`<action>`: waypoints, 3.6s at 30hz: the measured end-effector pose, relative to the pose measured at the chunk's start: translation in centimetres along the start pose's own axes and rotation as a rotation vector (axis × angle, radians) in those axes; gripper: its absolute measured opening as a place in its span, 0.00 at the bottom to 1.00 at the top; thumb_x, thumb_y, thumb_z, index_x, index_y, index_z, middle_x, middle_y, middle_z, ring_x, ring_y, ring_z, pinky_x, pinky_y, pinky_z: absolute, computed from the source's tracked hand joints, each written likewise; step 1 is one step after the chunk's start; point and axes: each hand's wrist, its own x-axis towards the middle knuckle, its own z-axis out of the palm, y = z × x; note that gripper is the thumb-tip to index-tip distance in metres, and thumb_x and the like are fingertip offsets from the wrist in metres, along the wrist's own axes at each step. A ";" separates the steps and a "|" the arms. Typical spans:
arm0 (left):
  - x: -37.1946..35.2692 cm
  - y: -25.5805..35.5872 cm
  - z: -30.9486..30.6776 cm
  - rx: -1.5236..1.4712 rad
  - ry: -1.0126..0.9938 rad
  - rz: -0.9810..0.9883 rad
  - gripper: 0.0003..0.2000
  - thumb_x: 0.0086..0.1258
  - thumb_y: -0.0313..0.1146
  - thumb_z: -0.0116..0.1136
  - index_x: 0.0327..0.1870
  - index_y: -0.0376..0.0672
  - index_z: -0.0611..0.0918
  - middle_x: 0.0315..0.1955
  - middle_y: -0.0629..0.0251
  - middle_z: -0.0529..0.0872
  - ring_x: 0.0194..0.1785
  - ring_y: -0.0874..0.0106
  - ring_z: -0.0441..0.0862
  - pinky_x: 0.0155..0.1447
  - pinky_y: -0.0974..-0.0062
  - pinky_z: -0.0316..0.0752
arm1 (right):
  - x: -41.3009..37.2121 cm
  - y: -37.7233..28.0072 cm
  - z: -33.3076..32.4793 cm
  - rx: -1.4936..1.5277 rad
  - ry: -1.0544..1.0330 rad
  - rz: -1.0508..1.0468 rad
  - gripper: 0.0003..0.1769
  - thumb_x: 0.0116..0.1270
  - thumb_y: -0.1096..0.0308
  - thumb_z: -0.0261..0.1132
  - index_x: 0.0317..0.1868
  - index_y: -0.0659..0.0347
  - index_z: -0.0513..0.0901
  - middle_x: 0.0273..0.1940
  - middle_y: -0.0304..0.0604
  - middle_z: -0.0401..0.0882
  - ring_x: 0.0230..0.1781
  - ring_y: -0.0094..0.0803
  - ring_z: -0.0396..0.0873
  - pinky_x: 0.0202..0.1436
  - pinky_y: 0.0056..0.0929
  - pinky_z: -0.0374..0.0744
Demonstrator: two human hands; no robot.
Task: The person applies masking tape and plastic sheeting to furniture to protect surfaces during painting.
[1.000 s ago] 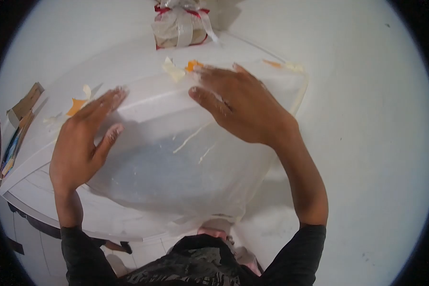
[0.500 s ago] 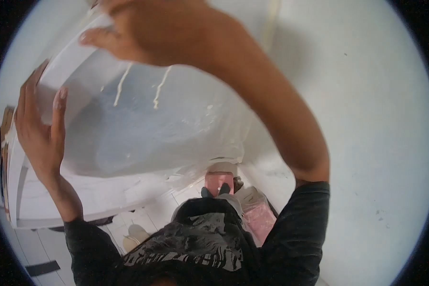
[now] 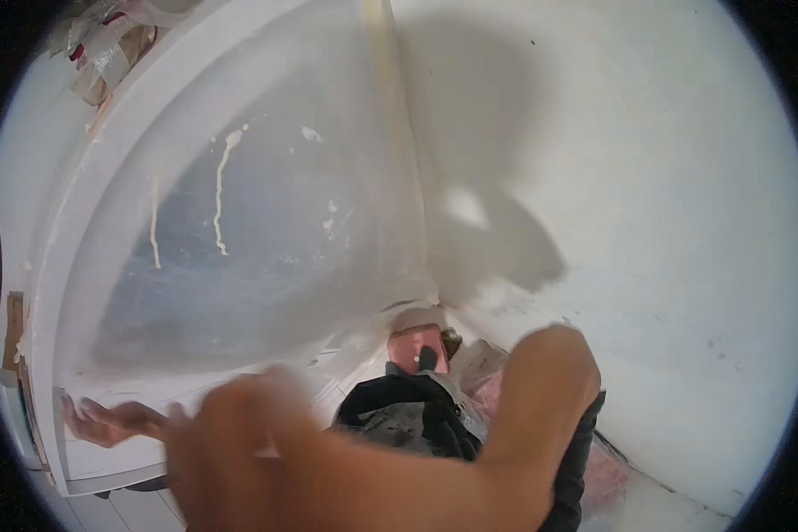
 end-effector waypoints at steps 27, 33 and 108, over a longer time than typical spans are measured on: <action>-19.7 -1.3 -8.1 0.086 -0.362 -1.070 0.08 0.73 0.33 0.55 0.36 0.36 0.78 0.33 0.67 0.78 0.36 0.76 0.72 0.42 0.77 0.67 | 19.8 28.1 28.3 0.554 0.917 0.343 0.19 0.71 0.69 0.56 0.58 0.72 0.75 0.50 0.60 0.80 0.52 0.52 0.79 0.57 0.41 0.76; -21.3 -2.3 -8.4 -0.029 -0.322 -0.980 0.09 0.73 0.32 0.56 0.40 0.34 0.80 0.34 0.65 0.82 0.41 0.75 0.77 0.49 0.77 0.71 | 19.5 28.4 28.7 0.578 0.893 0.337 0.16 0.69 0.72 0.58 0.53 0.74 0.77 0.42 0.61 0.82 0.41 0.49 0.83 0.44 0.37 0.81; -38.3 -9.3 -15.7 0.183 -1.183 -1.371 0.09 0.67 0.36 0.62 0.35 0.39 0.84 0.25 0.72 0.80 0.29 0.81 0.73 0.36 0.80 0.71 | 15.8 31.4 41.1 0.949 0.543 0.665 0.25 0.58 0.61 0.71 0.53 0.62 0.77 0.21 0.42 0.77 0.20 0.36 0.75 0.31 0.34 0.74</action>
